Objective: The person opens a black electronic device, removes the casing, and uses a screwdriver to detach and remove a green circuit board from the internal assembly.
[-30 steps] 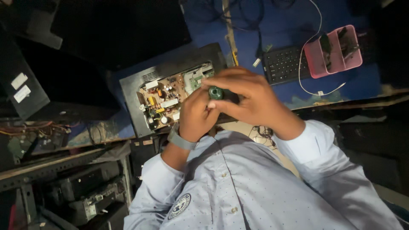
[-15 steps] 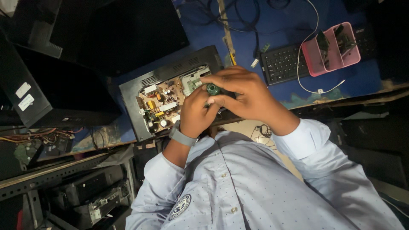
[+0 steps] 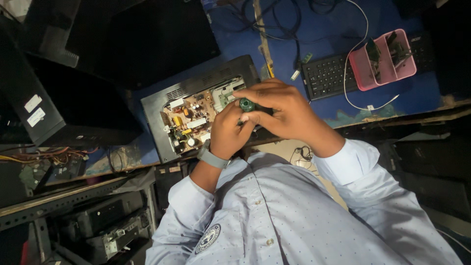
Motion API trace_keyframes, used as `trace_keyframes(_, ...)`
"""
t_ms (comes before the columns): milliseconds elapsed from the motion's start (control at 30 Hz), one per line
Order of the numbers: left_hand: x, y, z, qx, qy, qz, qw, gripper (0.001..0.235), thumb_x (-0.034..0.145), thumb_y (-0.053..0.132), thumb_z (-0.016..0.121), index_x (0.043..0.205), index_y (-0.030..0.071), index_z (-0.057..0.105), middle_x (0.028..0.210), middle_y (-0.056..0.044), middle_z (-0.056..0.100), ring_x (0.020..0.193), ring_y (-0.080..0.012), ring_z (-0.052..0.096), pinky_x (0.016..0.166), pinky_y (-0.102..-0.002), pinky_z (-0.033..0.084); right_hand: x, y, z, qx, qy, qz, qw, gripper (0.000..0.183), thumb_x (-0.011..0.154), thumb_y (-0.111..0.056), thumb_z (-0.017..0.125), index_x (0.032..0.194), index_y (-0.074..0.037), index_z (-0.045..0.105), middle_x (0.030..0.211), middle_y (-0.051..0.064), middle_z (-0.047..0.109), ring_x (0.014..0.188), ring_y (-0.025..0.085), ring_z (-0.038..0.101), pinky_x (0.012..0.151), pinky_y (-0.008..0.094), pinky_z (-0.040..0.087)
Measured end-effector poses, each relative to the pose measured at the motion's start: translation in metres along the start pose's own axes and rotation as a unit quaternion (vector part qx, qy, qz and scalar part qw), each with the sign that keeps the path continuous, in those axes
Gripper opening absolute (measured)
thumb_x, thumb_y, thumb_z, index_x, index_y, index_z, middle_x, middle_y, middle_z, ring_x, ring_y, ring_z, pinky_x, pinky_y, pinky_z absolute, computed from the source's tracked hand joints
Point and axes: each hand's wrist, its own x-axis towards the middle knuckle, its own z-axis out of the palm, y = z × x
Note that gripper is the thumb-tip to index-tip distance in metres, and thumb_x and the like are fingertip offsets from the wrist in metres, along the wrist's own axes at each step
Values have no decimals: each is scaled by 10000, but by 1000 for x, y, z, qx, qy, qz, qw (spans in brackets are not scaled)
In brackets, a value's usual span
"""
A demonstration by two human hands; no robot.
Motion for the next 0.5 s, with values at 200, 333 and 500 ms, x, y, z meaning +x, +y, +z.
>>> trace_keyframes(200, 3, 3, -2, 6, -7, -2, 1000, 174, 911, 125, 734, 978, 9, 624, 1000, -170, 690, 853, -375, 712, 686, -420, 567, 0, 0, 0, -5, 2, -2, 1000, 438, 889, -153, 800, 1298, -34, 697, 1115, 151, 761, 1018, 290, 737, 980, 410, 536)
trace_keyframes(333, 3, 2, 0, 16, 2, -5, 1000, 172, 894, 118, 729, 975, -2, 637, 987, -167, 693, 831, -374, 707, 673, -425, 565, -1, -1, 0, 4, -2, 10, 1000, 437, 895, -148, 790, 1304, -33, 688, 1113, 151, 757, 1005, 286, 740, 967, 398, 545)
trace_keyframes(500, -4, -10, 9, 66, 46, 5, 997, 232, 822, 196, 797, 829, 21, 646, 875, -154, 691, 712, -347, 695, 613, -421, 553, -3, -13, 2, 22, -2, 12, 1000, 375, 976, -120, 705, 1335, -32, 641, 1233, 140, 727, 1151, 275, 713, 1020, 385, 553)
